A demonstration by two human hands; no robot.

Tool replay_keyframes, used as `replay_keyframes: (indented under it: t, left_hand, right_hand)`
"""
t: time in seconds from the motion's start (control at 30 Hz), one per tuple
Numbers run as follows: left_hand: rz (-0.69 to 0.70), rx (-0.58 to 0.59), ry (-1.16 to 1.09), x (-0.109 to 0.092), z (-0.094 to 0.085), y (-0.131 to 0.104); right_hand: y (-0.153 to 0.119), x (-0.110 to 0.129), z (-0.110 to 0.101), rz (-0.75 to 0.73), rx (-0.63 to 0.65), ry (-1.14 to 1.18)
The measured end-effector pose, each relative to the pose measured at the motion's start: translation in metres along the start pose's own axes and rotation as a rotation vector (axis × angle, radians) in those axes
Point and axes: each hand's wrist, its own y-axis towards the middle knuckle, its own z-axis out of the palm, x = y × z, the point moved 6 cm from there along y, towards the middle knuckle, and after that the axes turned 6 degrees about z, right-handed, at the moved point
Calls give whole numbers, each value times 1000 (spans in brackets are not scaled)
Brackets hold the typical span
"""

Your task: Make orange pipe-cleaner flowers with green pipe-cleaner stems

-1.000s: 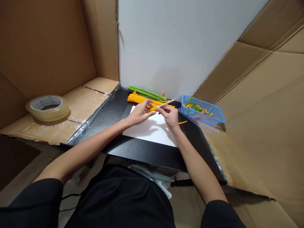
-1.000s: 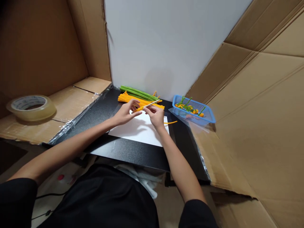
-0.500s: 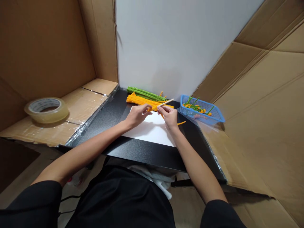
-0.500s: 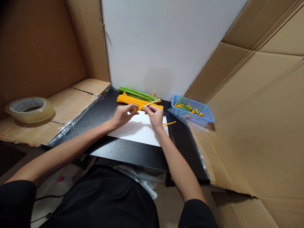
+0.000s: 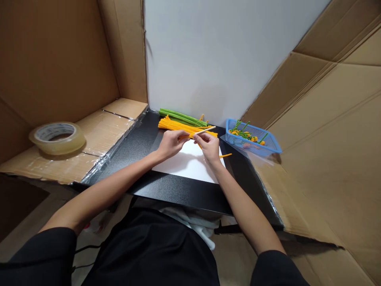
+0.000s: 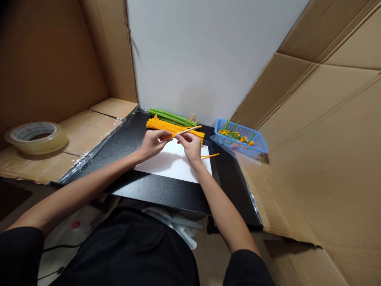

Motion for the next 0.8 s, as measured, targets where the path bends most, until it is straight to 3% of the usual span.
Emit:
replay_keyframes:
  t: [0.23,0.4,0.5,0.7,0.8]
  left_hand:
    - [-219,198,-439,12,15,6]
    - [-355,363,-519,9,13,9]
    - [-388,397,-529,10,11,10]
    - [-332,393,-460,17,14,11]
    - [-116,304,-190,10,9,12]
  right_hand:
    - [3,3,-3,4,69,78]
    - [6,4,-3,80,269,115]
    - [5,3,-4,124,354,124]
    - [7,5,-5,95,342,94]
    - [10,1,-5,82,270,127]
